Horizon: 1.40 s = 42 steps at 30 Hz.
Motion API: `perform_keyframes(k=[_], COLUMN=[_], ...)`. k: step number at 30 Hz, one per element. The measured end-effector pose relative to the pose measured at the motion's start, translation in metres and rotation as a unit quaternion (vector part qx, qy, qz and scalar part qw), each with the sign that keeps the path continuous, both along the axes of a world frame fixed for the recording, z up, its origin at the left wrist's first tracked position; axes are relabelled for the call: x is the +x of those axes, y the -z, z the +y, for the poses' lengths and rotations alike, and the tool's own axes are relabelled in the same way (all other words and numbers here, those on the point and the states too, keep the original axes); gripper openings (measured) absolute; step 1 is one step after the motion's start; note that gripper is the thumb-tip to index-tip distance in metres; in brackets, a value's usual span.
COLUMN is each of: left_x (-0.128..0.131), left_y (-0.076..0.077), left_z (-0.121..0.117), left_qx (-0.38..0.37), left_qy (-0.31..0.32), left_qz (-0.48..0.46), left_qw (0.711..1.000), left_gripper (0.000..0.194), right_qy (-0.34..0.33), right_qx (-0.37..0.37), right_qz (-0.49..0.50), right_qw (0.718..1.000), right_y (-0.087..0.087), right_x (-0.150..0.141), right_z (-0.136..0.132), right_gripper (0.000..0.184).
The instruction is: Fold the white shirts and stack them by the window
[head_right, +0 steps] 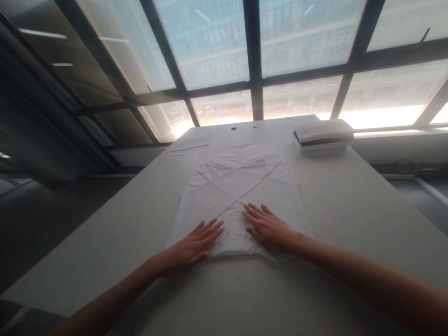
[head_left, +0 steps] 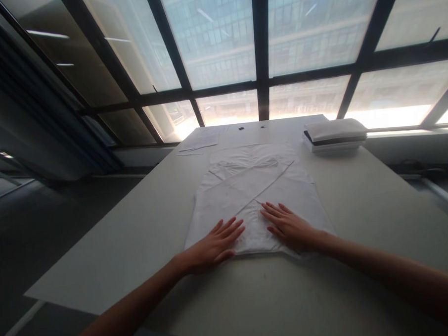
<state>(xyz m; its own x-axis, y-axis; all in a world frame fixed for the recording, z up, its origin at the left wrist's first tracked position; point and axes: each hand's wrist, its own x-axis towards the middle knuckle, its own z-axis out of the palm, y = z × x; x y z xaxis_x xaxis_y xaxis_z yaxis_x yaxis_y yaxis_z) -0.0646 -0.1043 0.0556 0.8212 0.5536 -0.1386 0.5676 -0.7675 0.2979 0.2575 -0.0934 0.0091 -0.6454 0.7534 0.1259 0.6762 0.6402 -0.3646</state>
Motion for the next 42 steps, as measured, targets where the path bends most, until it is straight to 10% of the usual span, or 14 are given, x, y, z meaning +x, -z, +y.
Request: perform_keyframes(k=[4,9,21,28,36,42], left_x=[0.03,0.064,0.04,0.066,0.148,0.171], left_y=[-0.007,0.021,0.015,-0.006,0.022,0.045], left_z=[0.012,0.017,0.018,0.086,0.177,0.195], left_qx=[0.041,0.084,0.013,0.042,0.082,0.109], left_qy=[-0.041,0.005,0.012,-0.064,-0.114,-0.119], left_qz=[-0.038,-0.037,0.023,-0.034,-0.022,-0.008], left_qw=[0.998,0.996,1.0,0.996,0.99,0.987], left_gripper=[0.057,0.058,0.067,0.068,0.062,0.06], right_qy=[0.032,0.012,0.009,0.157,0.246,0.233], right_qx=[-0.003,0.017,-0.041,0.009,0.051,0.014], right_qz=[0.026,0.026,0.019,0.037,-0.065,-0.094], right_qw=[0.999,0.999,0.999,0.987,0.966,0.968], right_y=[-0.01,-0.002,-0.001,-0.006,0.005,0.019], right_x=[-0.017,-0.033,-0.004,0.027,0.047,0.057], right_z=[-0.009,-0.026,-0.045,0.008,0.065,0.081], right_gripper=[0.061,0.079,0.071,0.061,0.063,0.066])
